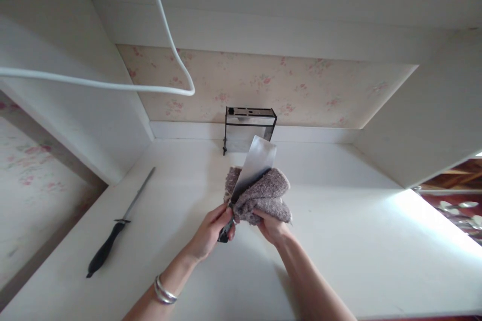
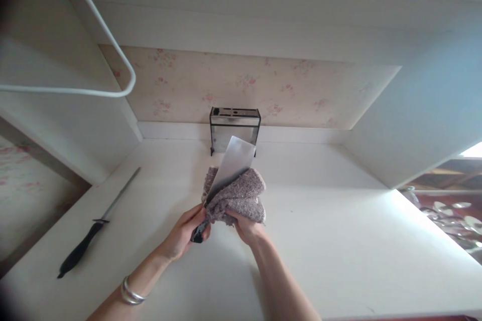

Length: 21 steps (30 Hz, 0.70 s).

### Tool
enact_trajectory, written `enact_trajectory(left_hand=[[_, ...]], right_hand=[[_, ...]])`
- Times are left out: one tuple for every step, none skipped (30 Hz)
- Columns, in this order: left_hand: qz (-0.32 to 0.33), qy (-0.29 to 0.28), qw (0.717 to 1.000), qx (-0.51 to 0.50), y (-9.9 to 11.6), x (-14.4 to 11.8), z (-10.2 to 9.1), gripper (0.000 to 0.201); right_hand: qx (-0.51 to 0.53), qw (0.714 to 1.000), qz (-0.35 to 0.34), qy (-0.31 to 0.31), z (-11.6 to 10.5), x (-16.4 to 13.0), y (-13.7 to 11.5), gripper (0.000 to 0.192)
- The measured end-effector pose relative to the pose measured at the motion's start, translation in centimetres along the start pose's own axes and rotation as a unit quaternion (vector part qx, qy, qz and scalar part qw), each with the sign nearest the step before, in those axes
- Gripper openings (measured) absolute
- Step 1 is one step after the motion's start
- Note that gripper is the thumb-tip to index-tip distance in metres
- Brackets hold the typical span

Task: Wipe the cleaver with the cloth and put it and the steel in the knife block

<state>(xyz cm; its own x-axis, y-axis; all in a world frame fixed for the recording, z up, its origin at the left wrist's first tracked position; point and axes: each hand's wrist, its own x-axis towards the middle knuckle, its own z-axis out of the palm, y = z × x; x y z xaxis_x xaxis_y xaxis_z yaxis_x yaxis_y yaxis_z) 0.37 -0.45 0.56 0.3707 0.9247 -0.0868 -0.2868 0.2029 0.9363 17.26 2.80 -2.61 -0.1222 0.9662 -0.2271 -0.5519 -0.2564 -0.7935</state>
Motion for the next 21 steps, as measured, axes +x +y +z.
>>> enact_trajectory(left_hand=[[0.001, 0.0, 1.0, 0.013, -0.1, 0.1, 0.0, 0.03], [0.003, 0.0, 1.0, 0.025, -0.3, 0.1, -0.1, 0.028], [0.005, 0.002, 0.999, 0.034, -0.4, 0.2, -0.2, 0.028], [0.009, 0.006, 0.999, 0.042, -0.4, 0.3, -0.3, 0.027], [0.013, 0.012, 0.999, 0.048, -0.5, 0.3, -0.3, 0.027], [0.014, 0.018, 0.998, 0.055, -0.5, 0.4, -0.4, 0.028], [0.012, 0.022, 0.998, 0.062, -0.5, 0.4, -0.4, 0.028], [0.007, 0.023, 0.997, 0.067, -0.4, 0.4, -0.4, 0.029], [-0.001, 0.022, 0.997, 0.07, -0.3, 0.4, -0.4, 0.03], [-0.008, 0.019, 0.997, 0.07, -0.3, 0.4, -0.3, 0.03], [-0.013, 0.017, 0.998, 0.066, -0.2, 0.5, -0.2, 0.031], [-0.016, 0.015, 0.998, 0.058, -0.2, 0.5, -0.1, 0.031], [-0.02, 0.015, 0.999, 0.047, -0.2, 0.5, 0.0, 0.032], [-0.024, 0.015, 0.999, 0.035, -0.2, 0.5, 0.0, 0.032], [-0.027, 0.017, 0.999, 0.023, -0.2, 0.6, 0.1, 0.033], [-0.031, 0.018, 0.999, 0.013, -0.2, 0.6, 0.1, 0.033], [-0.035, 0.019, 0.999, 0.006, -0.1, 0.6, 0.0, 0.034], [-0.04, 0.019, 0.999, 0.004, -0.1, 0.6, 0.0, 0.033], [-0.045, 0.017, 0.999, 0.005, 0.0, 0.5, -0.1, 0.032], [-0.053, 0.014, 0.998, 0.009, 0.1, 0.5, -0.1, 0.032], [-0.062, 0.009, 0.998, 0.013, 0.2, 0.4, -0.2, 0.032]], right_hand=[[-0.012, 1.0, 0.006, 0.008, 0.0, 0.1, 0.2, 0.033], [-0.025, 0.999, 0.013, 0.017, 0.0, 0.1, 0.3, 0.035], [-0.036, 0.999, 0.02, 0.027, 0.0, 0.2, 0.4, 0.037], [-0.047, 0.998, 0.025, 0.035, 0.0, 0.2, 0.6, 0.038], [-0.057, 0.997, 0.028, 0.038, 0.0, 0.2, 0.7, 0.038], [-0.068, 0.997, 0.03, 0.032, 0.1, 0.2, 0.9, 0.036], [-0.078, 0.996, 0.032, 0.016, 0.2, 0.2, 1.0, 0.031], [-0.084, 0.996, 0.032, -0.004, 0.3, 0.2, 1.0, 0.027], [-0.083, 0.996, 0.027, -0.021, 0.5, 0.2, 1.0, 0.024], [-0.074, 0.997, 0.017, -0.028, 0.7, 0.2, 1.0, 0.023], [-0.058, 0.998, 0.004, -0.025, 0.9, 0.1, 1.0, 0.023], [-0.037, 0.999, -0.01, -0.015, 1.1, 0.1, 0.9, 0.023], [-0.013, 1.0, -0.024, 0.001, 1.3, 0.1, 0.8, 0.025], [0.009, 0.999, -0.035, 0.018, 1.4, 0.1, 0.7, 0.028], [0.027, 0.998, -0.04, 0.033, 1.5, 0.1, 0.5, 0.032], [0.042, 0.997, -0.041, 0.043, 1.6, 0.1, 0.4, 0.035], [0.054, 0.996, -0.041, 0.05, 1.6, 0.1, 0.2, 0.038], [0.063, 0.996, -0.041, 0.055, 1.6, 0.2, 0.0, 0.039], [0.07, 0.995, -0.04, 0.059, 1.6, 0.3, -0.2, 0.04], [0.077, 0.994, -0.041, 0.066, 1.4, 0.4, -0.4, 0.04], [0.085, 0.992, -0.045, 0.076, 1.3, 0.5, -0.6, 0.04]])
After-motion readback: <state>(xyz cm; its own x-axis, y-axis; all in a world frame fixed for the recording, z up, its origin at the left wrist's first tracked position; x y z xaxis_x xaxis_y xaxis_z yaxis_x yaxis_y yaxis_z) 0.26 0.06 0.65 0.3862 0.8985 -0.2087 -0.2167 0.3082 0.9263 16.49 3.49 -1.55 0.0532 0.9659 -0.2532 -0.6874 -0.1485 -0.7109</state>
